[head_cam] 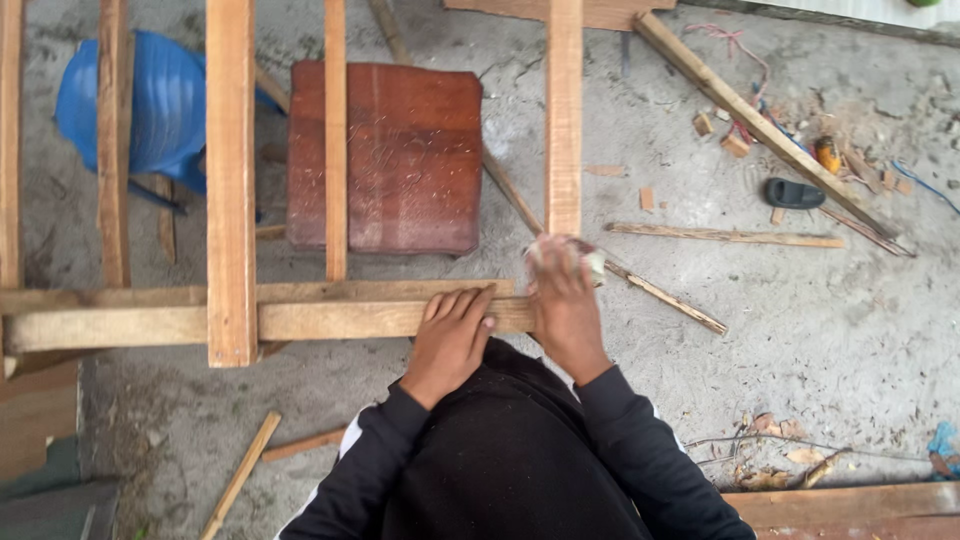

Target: The person sands the surfaces and corners of a large wooden frame structure using a small piece of sandpaper held by hand.

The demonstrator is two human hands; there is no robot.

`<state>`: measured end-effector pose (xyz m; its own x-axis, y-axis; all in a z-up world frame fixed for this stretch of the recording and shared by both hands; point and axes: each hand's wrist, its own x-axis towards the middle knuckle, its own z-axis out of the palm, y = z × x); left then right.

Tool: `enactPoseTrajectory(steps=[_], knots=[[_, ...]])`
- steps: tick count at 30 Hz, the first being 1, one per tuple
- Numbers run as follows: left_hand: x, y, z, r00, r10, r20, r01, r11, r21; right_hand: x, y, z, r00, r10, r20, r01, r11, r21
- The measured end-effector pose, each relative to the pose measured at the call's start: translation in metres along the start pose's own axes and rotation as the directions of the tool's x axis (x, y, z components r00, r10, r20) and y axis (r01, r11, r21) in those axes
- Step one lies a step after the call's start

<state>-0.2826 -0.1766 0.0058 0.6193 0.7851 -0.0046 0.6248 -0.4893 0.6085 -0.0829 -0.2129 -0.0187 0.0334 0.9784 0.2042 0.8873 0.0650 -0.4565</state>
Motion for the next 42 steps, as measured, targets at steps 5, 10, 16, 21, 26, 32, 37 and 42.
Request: enactPoseTrajectory(steps=[5,10,16,21,26,32,37,42], knots=[[0.005,-0.010,-0.019,0.992,0.017,0.125,-0.010,0.998,-0.055,-0.006,-0.016,-0.007,0.980,-0.135,0.148,0.124,0.989,0.080],[0.007,-0.019,-0.037,0.973,-0.011,0.232,0.023,0.999,-0.047,0.006,-0.021,0.004,0.956,-0.042,0.290,-0.009,0.985,0.173],[0.003,-0.035,-0.101,0.970,0.003,0.244,0.036,0.987,-0.154,0.029,-0.055,0.053,0.854,0.016,0.520,-0.196,0.936,0.294],[-0.024,-0.079,-0.161,0.987,-0.069,0.146,0.088,0.988,-0.128,0.042,-0.068,0.062,0.839,-0.163,0.519,-0.134,0.863,0.487],[-0.041,-0.129,-0.196,0.997,0.073,-0.006,-0.073,0.997,0.024,0.066,-0.070,0.025,0.710,0.025,0.704,-0.420,0.816,0.396],[-0.060,-0.144,-0.194,0.994,-0.087,-0.062,0.091,0.994,0.061,0.086,-0.148,0.059,0.715,-0.033,0.698,-0.339,0.858,0.387],[-0.055,-0.163,-0.203,0.982,-0.174,-0.080,0.184,0.973,0.142,0.105,-0.119,0.025,0.553,-0.055,0.831,-0.381,0.870,0.312],[-0.046,-0.167,-0.197,0.970,-0.224,-0.099,0.232,0.969,0.080,0.095,-0.098,0.009,0.559,0.069,0.826,-0.507,0.816,0.275]])
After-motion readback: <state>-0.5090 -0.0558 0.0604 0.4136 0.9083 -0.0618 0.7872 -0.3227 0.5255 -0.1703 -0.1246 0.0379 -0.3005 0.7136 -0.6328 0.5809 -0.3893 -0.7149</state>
